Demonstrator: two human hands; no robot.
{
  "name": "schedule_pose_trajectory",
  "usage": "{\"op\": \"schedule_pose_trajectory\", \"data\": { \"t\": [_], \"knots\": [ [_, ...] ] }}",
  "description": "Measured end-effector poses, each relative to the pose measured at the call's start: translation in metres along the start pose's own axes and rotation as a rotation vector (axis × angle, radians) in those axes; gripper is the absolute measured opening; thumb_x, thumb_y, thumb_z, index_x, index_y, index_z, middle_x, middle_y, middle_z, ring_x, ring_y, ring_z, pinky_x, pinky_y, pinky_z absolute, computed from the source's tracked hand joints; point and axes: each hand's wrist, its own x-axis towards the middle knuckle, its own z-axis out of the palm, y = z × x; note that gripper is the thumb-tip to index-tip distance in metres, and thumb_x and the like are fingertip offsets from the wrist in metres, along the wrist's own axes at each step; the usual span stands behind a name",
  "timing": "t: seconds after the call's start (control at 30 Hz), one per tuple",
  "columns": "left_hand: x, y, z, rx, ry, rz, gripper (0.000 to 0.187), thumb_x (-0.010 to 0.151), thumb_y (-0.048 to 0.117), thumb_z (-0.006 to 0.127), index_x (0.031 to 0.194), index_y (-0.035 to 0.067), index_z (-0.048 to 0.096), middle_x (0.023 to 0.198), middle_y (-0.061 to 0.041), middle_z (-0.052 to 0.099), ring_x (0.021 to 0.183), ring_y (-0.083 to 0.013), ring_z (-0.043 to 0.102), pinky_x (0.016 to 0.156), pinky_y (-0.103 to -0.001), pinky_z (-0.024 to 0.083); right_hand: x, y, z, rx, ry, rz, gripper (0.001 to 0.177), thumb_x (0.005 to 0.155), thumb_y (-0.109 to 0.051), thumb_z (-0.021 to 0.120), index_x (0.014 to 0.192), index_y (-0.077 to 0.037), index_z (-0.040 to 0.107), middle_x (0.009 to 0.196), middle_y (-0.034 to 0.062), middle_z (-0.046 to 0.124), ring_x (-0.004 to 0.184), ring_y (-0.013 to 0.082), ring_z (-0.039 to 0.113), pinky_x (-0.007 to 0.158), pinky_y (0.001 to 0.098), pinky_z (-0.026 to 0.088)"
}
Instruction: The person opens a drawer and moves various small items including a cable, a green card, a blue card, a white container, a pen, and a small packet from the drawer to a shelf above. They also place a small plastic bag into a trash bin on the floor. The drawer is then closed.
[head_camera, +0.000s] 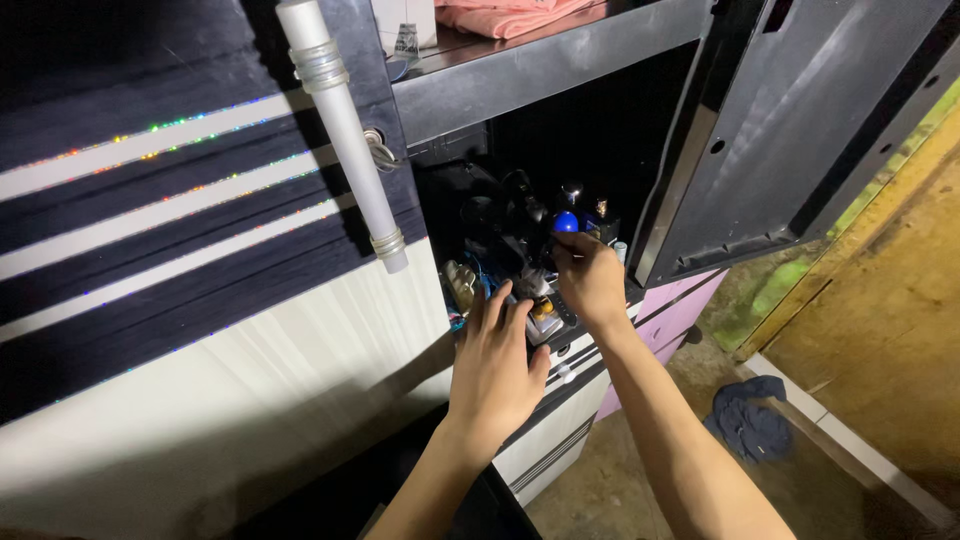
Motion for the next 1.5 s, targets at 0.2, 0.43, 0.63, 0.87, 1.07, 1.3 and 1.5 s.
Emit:
{"op": "schedule_pose_trajectory", "data": {
  "t": [0.2, 0.43, 0.63, 0.87, 1.07, 1.3, 1.5],
  "knots": [
    [0.035, -0.006, 0.019, 0.202, -0.005, -0.051, 0.062, 0.083, 0.027, 0.074, 0.134, -0.001, 0.053, 0.154, -0.023, 0.037, 0.14, -0.0508, 0.035, 0.122, -0.062, 0.016, 0.024, 0.012, 0.031, -0.041, 0.078, 0.02, 0.024, 0.092, -0.019, 0.067, 0.11, -0.008, 0.077, 0.095, 0.019, 0.077, 0.09, 0.0338, 0.075, 0.081, 0.038, 0.058],
    [0.052, -0.008, 0.034, 0.272, -0.119, -0.098, 0.068, 0.083, 0.029, 0.071, 0.139, -0.003, 0.049, 0.158, -0.024, 0.031, 0.146, -0.0481, 0.026, 0.121, -0.065, 0.003, 0.029, 0.023, 0.051, -0.143, 0.078, 0.096, 0.022, 0.091, -0.024, 0.069, 0.105, -0.011, 0.079, 0.092, 0.0189, 0.077, 0.087, 0.0364, 0.075, 0.082, 0.0408, 0.058],
    [0.046, -0.013, 0.039, 0.287, -0.066, -0.048, 0.065, 0.082, 0.027, 0.07, 0.137, -0.002, 0.052, 0.156, -0.025, 0.034, 0.148, -0.0511, 0.021, 0.12, -0.066, 0.002, 0.025, 0.03, 0.051, -0.163, 0.021, 0.128, 0.026, 0.093, -0.023, 0.067, 0.113, -0.01, 0.076, 0.093, 0.0236, 0.074, 0.088, 0.0399, 0.072, 0.079, 0.0436, 0.057],
    [0.029, -0.017, 0.032, 0.161, -0.012, 0.011, 0.059, 0.082, 0.021, 0.071, 0.133, -0.005, 0.054, 0.156, -0.028, 0.035, 0.146, -0.0525, 0.026, 0.121, -0.061, 0.017, 0.007, 0.022, 0.033, -0.213, 0.04, 0.03, 0.027, 0.095, -0.011, 0.06, 0.118, -0.007, 0.074, 0.099, 0.0244, 0.072, 0.088, 0.0407, 0.072, 0.076, 0.0447, 0.058],
    [-0.006, -0.018, 0.014, 0.025, -0.094, 0.114, 0.053, 0.083, 0.019, 0.072, 0.129, -0.004, 0.057, 0.155, -0.027, 0.039, 0.146, -0.0519, 0.032, 0.114, -0.057, 0.034, -0.038, -0.001, -0.006, -0.126, 0.001, -0.105, 0.026, 0.093, -0.009, 0.066, 0.117, -0.002, 0.07, 0.104, 0.0198, 0.074, 0.093, 0.0346, 0.074, 0.079, 0.0405, 0.058],
    [-0.077, -0.032, -0.006, -0.044, -0.199, 0.189, 0.045, 0.085, 0.018, 0.075, 0.121, -0.005, 0.06, 0.137, -0.024, 0.052, 0.141, -0.048, 0.039, 0.111, -0.062, 0.035, -0.122, -0.036, -0.048, -0.134, -0.295, -0.102, 0.03, 0.092, -0.009, 0.069, 0.12, -0.001, 0.069, 0.108, 0.0184, 0.071, 0.09, 0.0303, 0.074, 0.077, 0.0386, 0.057],
    [-0.153, -0.054, -0.008, -0.076, -0.396, 0.041, 0.031, 0.087, 0.017, 0.073, 0.112, 0.001, 0.064, 0.121, -0.015, 0.06, 0.127, -0.0358, 0.055, 0.111, -0.061, 0.037, -0.192, -0.058, -0.057, -0.024, -0.518, -0.024, 0.033, 0.088, -0.01, 0.068, 0.12, -0.003, 0.068, 0.105, 0.0145, 0.073, 0.087, 0.0239, 0.075, 0.071, 0.0357, 0.059]
  ]
}}
